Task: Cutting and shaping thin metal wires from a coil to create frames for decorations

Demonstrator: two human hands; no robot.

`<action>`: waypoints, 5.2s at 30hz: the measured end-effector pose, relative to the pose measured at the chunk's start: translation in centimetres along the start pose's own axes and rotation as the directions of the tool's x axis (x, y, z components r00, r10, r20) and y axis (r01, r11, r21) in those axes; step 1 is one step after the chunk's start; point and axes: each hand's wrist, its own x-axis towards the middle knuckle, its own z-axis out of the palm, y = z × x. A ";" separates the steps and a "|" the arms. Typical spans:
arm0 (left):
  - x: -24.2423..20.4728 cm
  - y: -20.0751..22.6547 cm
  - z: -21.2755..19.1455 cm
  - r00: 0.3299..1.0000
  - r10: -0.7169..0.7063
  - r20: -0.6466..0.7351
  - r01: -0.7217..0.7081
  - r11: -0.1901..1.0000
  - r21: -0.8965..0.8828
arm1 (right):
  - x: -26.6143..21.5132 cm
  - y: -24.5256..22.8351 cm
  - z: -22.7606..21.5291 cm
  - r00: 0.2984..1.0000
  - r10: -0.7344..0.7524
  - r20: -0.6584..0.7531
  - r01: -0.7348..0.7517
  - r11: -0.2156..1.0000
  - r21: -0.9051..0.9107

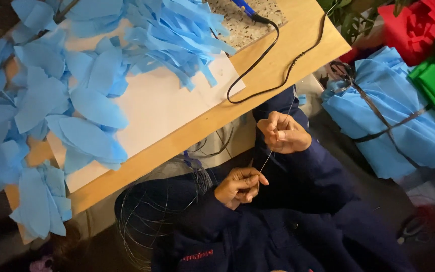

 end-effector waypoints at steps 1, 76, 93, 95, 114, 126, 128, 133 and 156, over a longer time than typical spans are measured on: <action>0.1 -0.2 -0.1 1.000 0.005 0.018 -0.004 1.000 -0.021 | 0.1 0.0 0.0 1.000 -0.008 0.017 0.008 1.000 0.009; -0.2 4.2 9.5 0.007 0.945 0.327 -0.108 -0.324 0.940 | 3.1 0.6 10.7 0.914 -0.381 -0.142 0.025 0.402 -0.915; -2.3 6.0 8.7 0.282 0.950 0.135 -0.189 -0.083 0.978 | 4.6 1.7 12.4 0.921 -0.362 -0.145 -0.020 0.328 -0.945; -3.0 7.0 8.1 0.299 0.942 0.152 -0.158 -0.108 0.981 | 5.1 1.9 12.8 0.935 -0.319 -0.154 -0.040 0.338 -0.940; -6.7 11.4 1.6 0.749 0.662 -0.045 0.304 -0.282 0.910 | 0.2 12.9 8.2 0.796 -0.358 -0.488 -0.265 0.519 -0.813; -9.2 12.5 10.2 0.708 0.697 0.109 -0.282 0.138 0.949 | 0.3 9.8 12.7 0.815 -0.445 -0.371 -0.034 0.602 -0.798; -8.3 11.4 9.7 0.693 0.709 0.131 -0.355 0.177 0.918 | 0.2 8.6 14.1 0.804 -0.509 -0.306 0.012 0.529 -0.848; -6.4 8.5 6.2 0.675 0.738 -0.003 -0.298 0.276 0.914 | 0.4 8.4 14.4 0.827 -0.522 -0.209 -0.006 0.363 -0.932; -6.8 5.9 1.3 0.653 0.708 -0.269 -0.497 0.668 0.553 | 1.7 11.5 13.3 0.872 -0.443 -0.209 -0.104 0.250 -0.963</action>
